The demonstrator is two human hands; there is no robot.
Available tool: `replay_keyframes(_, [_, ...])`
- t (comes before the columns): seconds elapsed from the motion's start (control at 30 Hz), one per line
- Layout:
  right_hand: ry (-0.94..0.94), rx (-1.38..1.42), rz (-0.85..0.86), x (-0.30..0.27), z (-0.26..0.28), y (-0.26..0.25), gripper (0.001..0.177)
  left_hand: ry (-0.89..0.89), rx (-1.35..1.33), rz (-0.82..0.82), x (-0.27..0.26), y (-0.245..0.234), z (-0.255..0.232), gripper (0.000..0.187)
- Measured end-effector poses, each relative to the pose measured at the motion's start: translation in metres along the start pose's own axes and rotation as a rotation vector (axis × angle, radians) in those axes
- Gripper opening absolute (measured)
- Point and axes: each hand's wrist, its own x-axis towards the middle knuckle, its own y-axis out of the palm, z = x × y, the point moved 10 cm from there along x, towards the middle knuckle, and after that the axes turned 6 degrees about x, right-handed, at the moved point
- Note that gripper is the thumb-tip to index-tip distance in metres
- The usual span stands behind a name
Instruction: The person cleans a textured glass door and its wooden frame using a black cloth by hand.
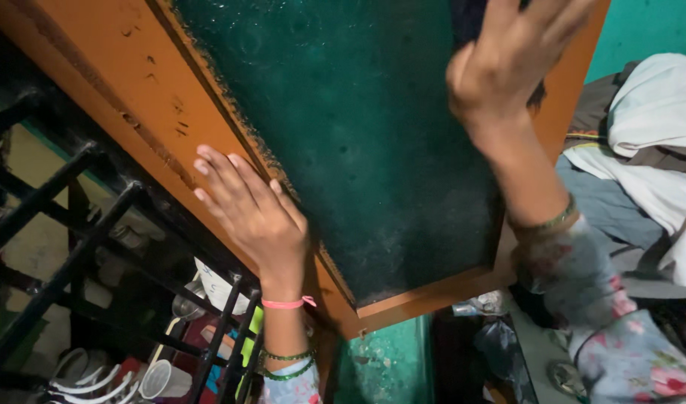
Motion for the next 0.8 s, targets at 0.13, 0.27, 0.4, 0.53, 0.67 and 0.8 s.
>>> replay_keyframes(0.13, [0.21,0.303,0.185,-0.038,-0.003,-0.014,0.068,0.01,0.005,-0.017,-0.012,0.004,0.003,0.054])
replay_keyframes(0.27, [0.216,0.253,0.202,-0.099,0.008,-0.037,0.056,-0.002,0.016,-0.004,-0.02,0.01,0.006,0.054])
replay_keyframes(0.4, [0.25,0.147,0.177,-0.184,0.019,-0.054,0.04,-0.011,-0.006,-0.035,-0.03,0.007,0.003,0.053])
replay_keyframes(0.53, [0.052,0.408,0.316,-0.276,0.083,-0.074,0.038,-0.041,-0.051,-0.032,-0.04,0.013,0.007,0.052])
replay_keyframes(0.67, [-0.29,0.643,0.384,-0.294,0.166,-0.103,0.044,-0.008,-0.069,-0.033,-0.055,0.022,0.009,0.054])
replay_keyframes(0.8, [-0.462,0.542,0.294,-0.225,0.187,-0.1,0.041,0.044,-0.052,-0.004,-0.067,0.027,0.012,0.059])
